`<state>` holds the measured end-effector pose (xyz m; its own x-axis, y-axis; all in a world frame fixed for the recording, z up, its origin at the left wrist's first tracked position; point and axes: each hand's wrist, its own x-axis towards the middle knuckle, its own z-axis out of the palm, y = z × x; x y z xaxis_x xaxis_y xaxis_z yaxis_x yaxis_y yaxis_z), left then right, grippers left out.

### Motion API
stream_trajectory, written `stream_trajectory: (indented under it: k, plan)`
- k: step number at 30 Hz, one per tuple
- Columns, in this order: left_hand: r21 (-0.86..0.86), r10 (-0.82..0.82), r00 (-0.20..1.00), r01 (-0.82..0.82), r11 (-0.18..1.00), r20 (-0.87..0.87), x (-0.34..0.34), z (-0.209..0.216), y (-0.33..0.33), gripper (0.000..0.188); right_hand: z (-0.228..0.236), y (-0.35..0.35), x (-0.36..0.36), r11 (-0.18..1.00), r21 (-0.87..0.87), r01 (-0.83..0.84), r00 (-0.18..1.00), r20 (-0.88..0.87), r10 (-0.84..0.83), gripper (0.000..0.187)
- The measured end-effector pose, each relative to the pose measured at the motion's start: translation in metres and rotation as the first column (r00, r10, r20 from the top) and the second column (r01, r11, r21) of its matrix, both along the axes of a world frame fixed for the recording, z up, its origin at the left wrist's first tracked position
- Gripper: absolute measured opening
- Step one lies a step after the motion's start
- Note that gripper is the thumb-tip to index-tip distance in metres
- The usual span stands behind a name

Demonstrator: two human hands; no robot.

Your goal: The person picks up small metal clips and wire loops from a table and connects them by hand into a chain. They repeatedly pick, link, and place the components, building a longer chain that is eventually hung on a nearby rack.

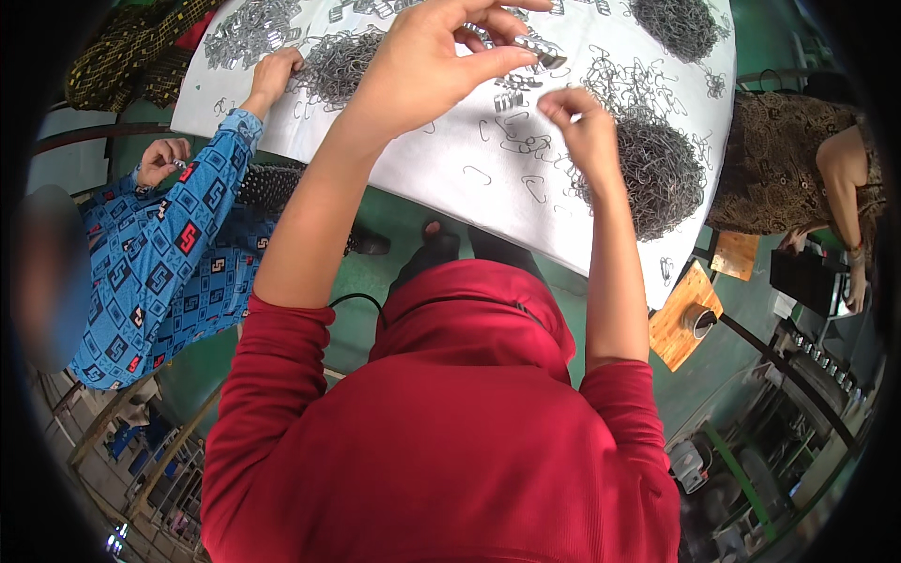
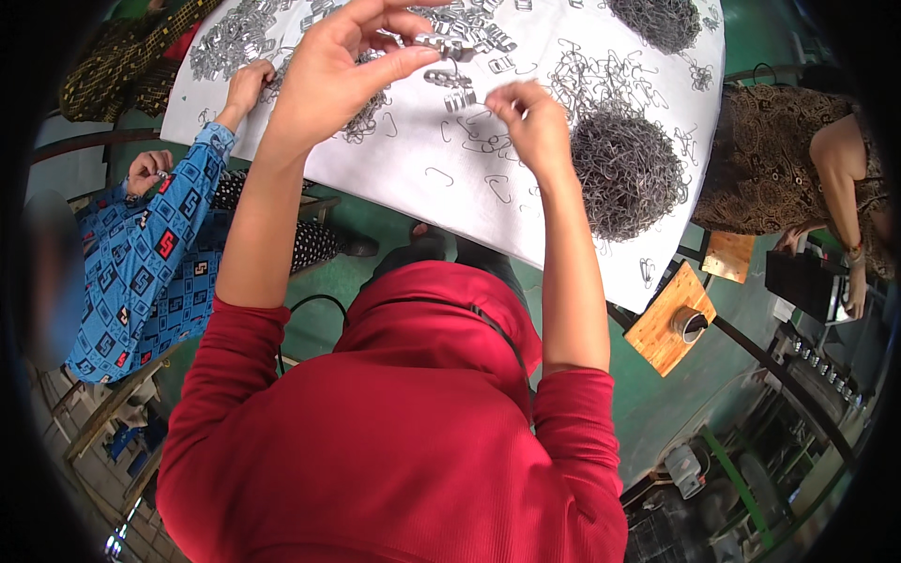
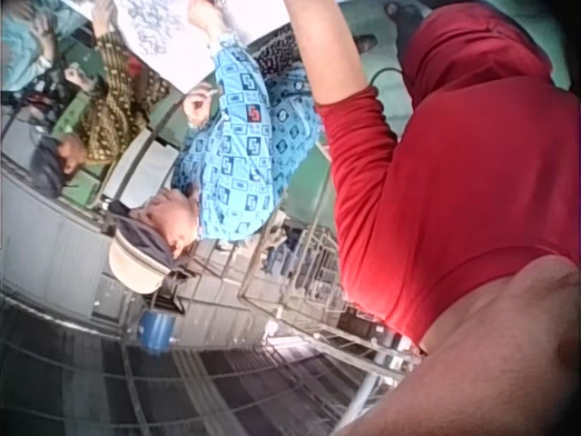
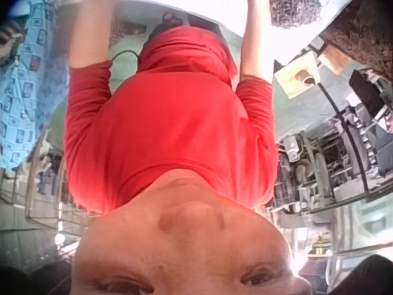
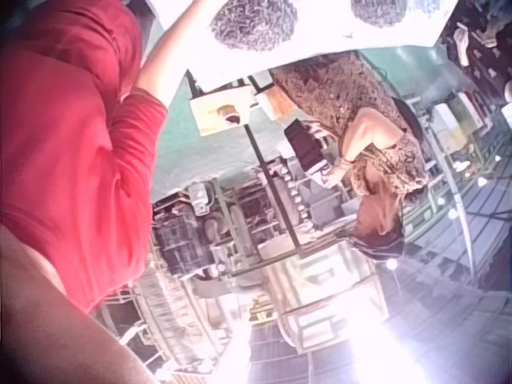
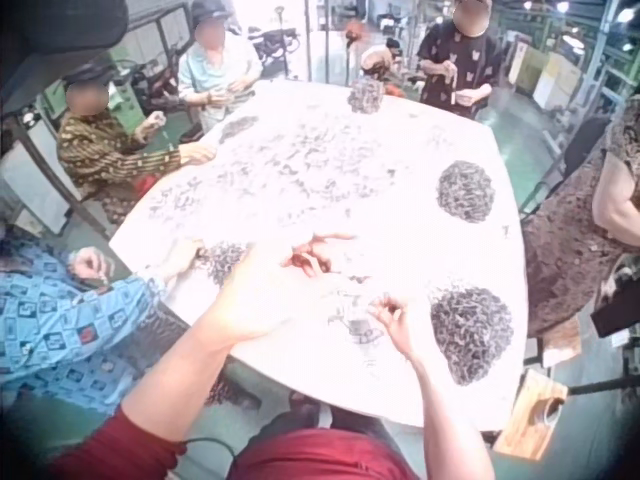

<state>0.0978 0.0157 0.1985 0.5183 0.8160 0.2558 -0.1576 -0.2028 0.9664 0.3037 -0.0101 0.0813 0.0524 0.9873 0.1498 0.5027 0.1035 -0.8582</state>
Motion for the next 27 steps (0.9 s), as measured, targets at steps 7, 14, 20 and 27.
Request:
stream_trajectory:
  k: [7, 14, 20, 27]
  plan:
    - [0.048, 0.238, 0.951, -0.233, 0.971, -0.199, -0.012, -0.008, 0.008, 0.033, -0.069, 0.006, -0.012, 0.965, -0.242, -0.104, 0.682, 0.689, 0.246, 0.015]
    - [0.153, 0.318, 0.922, -0.290, 0.945, -0.222, -0.009, -0.017, 0.008, 0.025, -0.055, 0.012, 0.018, 0.780, -0.558, -0.283, 0.955, -0.243, 0.173, 0.020]
    - [0.065, 0.282, 0.937, -0.274, 0.959, -0.207, 0.006, -0.020, 0.013, 0.020, 0.024, 0.002, 0.017, 0.890, -0.401, -0.218, 0.837, -0.546, -0.041, 0.010]
    - [0.059, 0.227, 0.934, -0.219, 0.974, -0.277, 0.020, -0.002, 0.009, 0.018, 0.110, -0.005, -0.011, 0.995, 0.026, 0.092, 0.905, -0.420, -0.073, 0.012]
